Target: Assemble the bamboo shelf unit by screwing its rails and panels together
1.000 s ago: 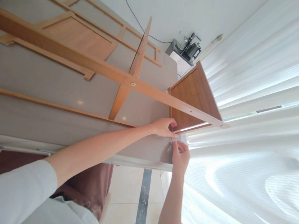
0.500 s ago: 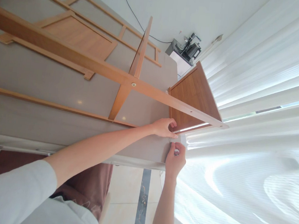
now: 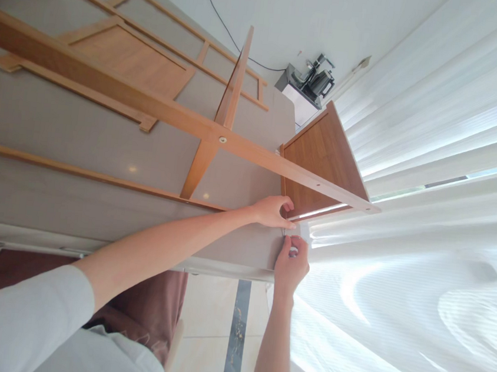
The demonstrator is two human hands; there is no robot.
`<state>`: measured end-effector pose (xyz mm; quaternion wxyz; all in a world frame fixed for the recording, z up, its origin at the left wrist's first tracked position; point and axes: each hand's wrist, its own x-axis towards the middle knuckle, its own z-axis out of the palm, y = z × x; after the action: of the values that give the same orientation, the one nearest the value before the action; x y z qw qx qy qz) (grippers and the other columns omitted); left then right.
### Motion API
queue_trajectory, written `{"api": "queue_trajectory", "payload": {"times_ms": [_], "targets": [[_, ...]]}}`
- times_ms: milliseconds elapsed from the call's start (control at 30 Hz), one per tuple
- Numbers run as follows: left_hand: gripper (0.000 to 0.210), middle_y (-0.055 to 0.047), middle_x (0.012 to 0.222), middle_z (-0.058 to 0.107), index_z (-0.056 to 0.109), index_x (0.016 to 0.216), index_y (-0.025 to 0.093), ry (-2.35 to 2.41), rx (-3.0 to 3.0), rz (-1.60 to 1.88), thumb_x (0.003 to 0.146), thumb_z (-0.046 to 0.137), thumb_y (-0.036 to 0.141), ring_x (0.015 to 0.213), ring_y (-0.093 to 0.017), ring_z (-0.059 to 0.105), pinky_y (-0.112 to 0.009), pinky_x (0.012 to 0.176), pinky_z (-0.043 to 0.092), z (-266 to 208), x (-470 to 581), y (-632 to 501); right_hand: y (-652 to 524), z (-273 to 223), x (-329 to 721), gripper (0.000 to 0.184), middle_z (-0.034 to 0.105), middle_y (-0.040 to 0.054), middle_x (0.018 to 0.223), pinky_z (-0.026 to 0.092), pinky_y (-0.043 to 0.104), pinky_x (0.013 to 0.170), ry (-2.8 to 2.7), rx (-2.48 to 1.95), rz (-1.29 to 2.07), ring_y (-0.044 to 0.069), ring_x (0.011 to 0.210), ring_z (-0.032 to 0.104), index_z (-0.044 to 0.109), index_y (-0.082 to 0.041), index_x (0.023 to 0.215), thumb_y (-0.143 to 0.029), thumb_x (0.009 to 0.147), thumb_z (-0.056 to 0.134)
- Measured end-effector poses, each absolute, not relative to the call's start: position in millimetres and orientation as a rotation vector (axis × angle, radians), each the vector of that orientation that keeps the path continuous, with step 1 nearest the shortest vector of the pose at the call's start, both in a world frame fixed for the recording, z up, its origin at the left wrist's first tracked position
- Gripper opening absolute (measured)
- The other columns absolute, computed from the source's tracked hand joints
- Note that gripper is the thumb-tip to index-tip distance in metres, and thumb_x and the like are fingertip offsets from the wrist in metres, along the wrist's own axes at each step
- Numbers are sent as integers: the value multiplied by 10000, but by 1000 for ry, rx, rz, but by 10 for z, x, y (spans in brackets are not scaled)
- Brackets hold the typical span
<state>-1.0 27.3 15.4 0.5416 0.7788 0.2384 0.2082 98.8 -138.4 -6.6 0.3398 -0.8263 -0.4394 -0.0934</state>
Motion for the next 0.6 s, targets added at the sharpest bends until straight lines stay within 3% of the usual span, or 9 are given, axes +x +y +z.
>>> {"api": "queue_trajectory", "payload": {"times_ms": [333,600], "targets": [[545,-2,1264,666,562,1144,246,555,1852,504,710,770,503,1127,-202,642,-293,955,497,118,13,285,-1355,31,960,311,702,88,949,421,360,843,-1321,-2160,-209,240,947,588,650,-209,1011,-461,915,493],[552,-3,1269,663,561,1147,242,565,1847,509,706,767,503,1137,-202,636,-287,961,492,124,14,273,-1335,25,1133,421,734,57,814,448,302,668,-1009,-2159,-15,196,735,644,652,-193,949,-593,817,638]]}}
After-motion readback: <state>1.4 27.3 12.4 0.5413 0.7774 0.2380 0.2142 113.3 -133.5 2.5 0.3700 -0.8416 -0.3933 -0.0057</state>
